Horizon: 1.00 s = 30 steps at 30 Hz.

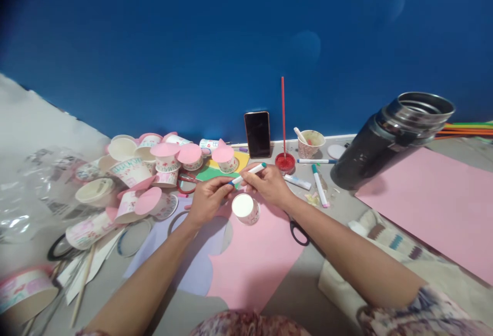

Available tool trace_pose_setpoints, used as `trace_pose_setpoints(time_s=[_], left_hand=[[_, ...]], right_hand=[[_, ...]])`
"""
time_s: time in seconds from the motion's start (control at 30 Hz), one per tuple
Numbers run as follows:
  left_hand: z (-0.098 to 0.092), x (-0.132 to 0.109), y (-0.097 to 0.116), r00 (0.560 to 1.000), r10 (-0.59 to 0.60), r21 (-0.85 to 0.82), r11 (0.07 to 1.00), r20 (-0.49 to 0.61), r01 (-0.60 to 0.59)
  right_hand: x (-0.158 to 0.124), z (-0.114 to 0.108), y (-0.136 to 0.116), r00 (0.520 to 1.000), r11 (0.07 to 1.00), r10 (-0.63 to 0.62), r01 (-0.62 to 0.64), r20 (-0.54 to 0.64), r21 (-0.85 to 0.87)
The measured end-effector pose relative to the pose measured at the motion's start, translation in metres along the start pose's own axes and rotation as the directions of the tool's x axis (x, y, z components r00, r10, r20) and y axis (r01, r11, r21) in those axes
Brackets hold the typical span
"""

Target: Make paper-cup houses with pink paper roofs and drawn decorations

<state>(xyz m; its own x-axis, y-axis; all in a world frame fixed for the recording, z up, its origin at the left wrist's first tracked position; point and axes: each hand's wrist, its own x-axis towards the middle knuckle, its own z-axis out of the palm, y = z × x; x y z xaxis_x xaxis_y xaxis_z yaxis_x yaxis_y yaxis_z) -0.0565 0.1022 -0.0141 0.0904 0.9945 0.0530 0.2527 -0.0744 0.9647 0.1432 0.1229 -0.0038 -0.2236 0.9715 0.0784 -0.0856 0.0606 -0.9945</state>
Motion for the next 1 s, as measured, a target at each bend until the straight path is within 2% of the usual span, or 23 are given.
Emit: trace_pose_setpoints(time_s=[0.17, 0.27, 0.37, 0.5, 0.6, 0.7, 0.8, 0.87, 0.93, 1.0], left_hand=[[-0.002, -0.001, 0.004, 0.999, 0.033, 0.086, 0.996, -0.031, -0.03], [-0.004, 0.002, 0.005, 0.997, 0.075, 0.166, 0.984, -0.011, -0.072], [-0.005, 0.009, 0.0, 0.991, 0.132, 0.276, 0.953, -0.003, -0.126], [-0.005, 0.018, -0.01, 0.974, 0.227, 0.423, 0.883, -0.01, -0.202], [-0.007, 0.017, -0.002, 0.95, 0.312, 0.496, 0.828, -0.018, -0.262], [-0.01, -0.003, 0.019, 0.903, 0.43, 0.533, 0.762, 0.004, -0.366], [-0.008, -0.038, 0.035, 0.75, 0.653, 0.584, 0.568, 0.108, -0.579], [-0.003, -0.062, 0.034, 0.691, 0.694, 0.573, 0.488, 0.203, -0.658], [0.005, -0.078, 0.026, 0.68, 0.664, 0.594, 0.423, 0.311, -0.684], [0.013, -0.085, 0.014, 0.691, 0.615, 0.628, 0.378, 0.38, -0.681]], right_hand=[[-0.003, 0.008, 0.006, 1.0, 1.0, -0.002, 0.002, -0.004, -0.011], [0.0, 0.003, -0.003, 0.999, 0.995, -0.007, 0.01, 0.031, -0.095], [0.009, -0.025, -0.028, 0.999, 0.972, 0.004, 0.005, 0.037, -0.237], [0.017, -0.081, -0.072, 0.995, 0.895, -0.056, 0.013, -0.083, -0.445], [0.012, -0.105, -0.094, 0.996, 0.829, -0.061, 0.012, -0.069, -0.559], [0.003, -0.103, -0.103, 0.975, 0.749, -0.195, 0.078, -0.106, -0.657], [-0.006, -0.088, -0.11, 0.913, 0.722, -0.383, 0.2, -0.142, -0.662], [-0.009, -0.079, -0.121, 0.888, 0.765, -0.437, 0.283, -0.143, -0.579], [-0.008, -0.074, -0.138, 0.866, 0.798, -0.485, 0.378, -0.126, -0.47], [-0.003, -0.073, -0.16, 0.841, 0.813, -0.529, 0.462, -0.115, -0.354]])
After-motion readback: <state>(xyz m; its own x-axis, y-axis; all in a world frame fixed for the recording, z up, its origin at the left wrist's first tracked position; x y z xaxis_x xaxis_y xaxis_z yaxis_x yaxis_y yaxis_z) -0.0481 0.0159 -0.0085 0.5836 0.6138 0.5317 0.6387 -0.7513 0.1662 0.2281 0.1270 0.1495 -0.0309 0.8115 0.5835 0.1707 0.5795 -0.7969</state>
